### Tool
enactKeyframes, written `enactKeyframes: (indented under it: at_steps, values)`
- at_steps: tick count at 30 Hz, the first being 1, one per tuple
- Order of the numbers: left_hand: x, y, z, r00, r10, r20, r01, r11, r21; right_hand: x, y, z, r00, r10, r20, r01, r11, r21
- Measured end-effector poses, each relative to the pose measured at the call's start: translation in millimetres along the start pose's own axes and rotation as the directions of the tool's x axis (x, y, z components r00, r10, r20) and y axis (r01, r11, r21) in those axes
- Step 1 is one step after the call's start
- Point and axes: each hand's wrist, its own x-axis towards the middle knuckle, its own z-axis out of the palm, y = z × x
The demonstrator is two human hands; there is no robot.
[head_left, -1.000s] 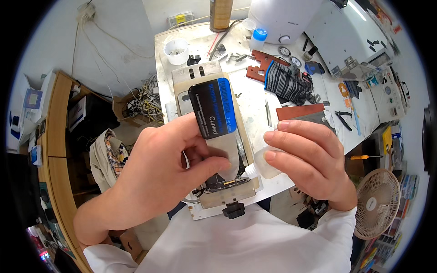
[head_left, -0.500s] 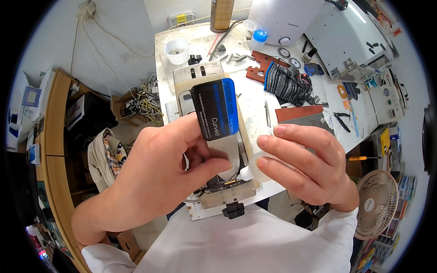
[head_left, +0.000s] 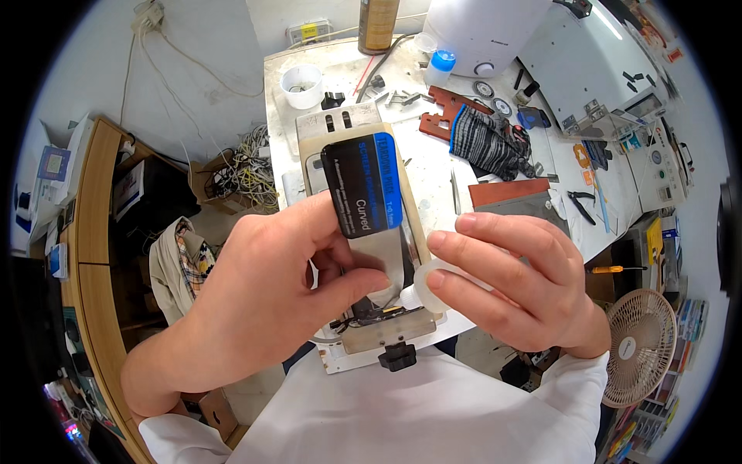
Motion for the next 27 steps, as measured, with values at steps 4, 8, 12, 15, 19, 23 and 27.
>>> enactKeyframes:
  at_steps: [4, 8, 12, 15, 19, 23, 27]
  values:
    - [-1.3, -0.4, -0.8, 1.000, 0.003, -0.003, -0.003, 1.000, -0.004, 1.2, -0.7, -1.1, 1.000, -0.006, 0.011, 0.006, 1.000, -0.002]
    - [-2.2, 0.5, -2.3, 1.000, 0.008, 0.004, -0.008, 1.000, 0.015, 1.2, -0.9, -0.5, 1.000, 0.002, 0.005, -0.002, 1.000, -0.006]
    - [-3.3, -0.9, -2.1, 1.000, -0.007, 0.001, 0.007, 1.000, -0.001, 0.1, 0.6, -3.1, 0.999, 0.036, 0.010, -0.035, 0.999, -0.023]
    - [-3.0, -1.2, -2.3, 1.000, -0.018, 0.004, 0.018, 1.000, -0.012, -3.8, 4.3, -4.0, 0.998, 0.053, -0.018, -0.054, 0.997, -0.047]
    - [-3.9, 1.3, -2.5, 0.996, -0.093, 0.000, 0.093, 0.995, -0.025, -7.3, 8.8, -5.2, 0.997, 0.068, -0.046, -0.070, 0.997, -0.039]
    - [-3.4, 1.1, -3.5, 0.996, -0.090, 0.008, 0.090, 0.996, -0.018, -8.7, 9.7, -7.2, 0.996, 0.073, -0.047, -0.075, 0.997, -0.030]
    - [-3.1, 2.7, -3.7, 0.995, -0.103, 0.009, 0.103, 0.995, -0.009, -9.4, 10.3, -7.1, 0.997, 0.063, -0.051, -0.065, 0.998, -0.027]
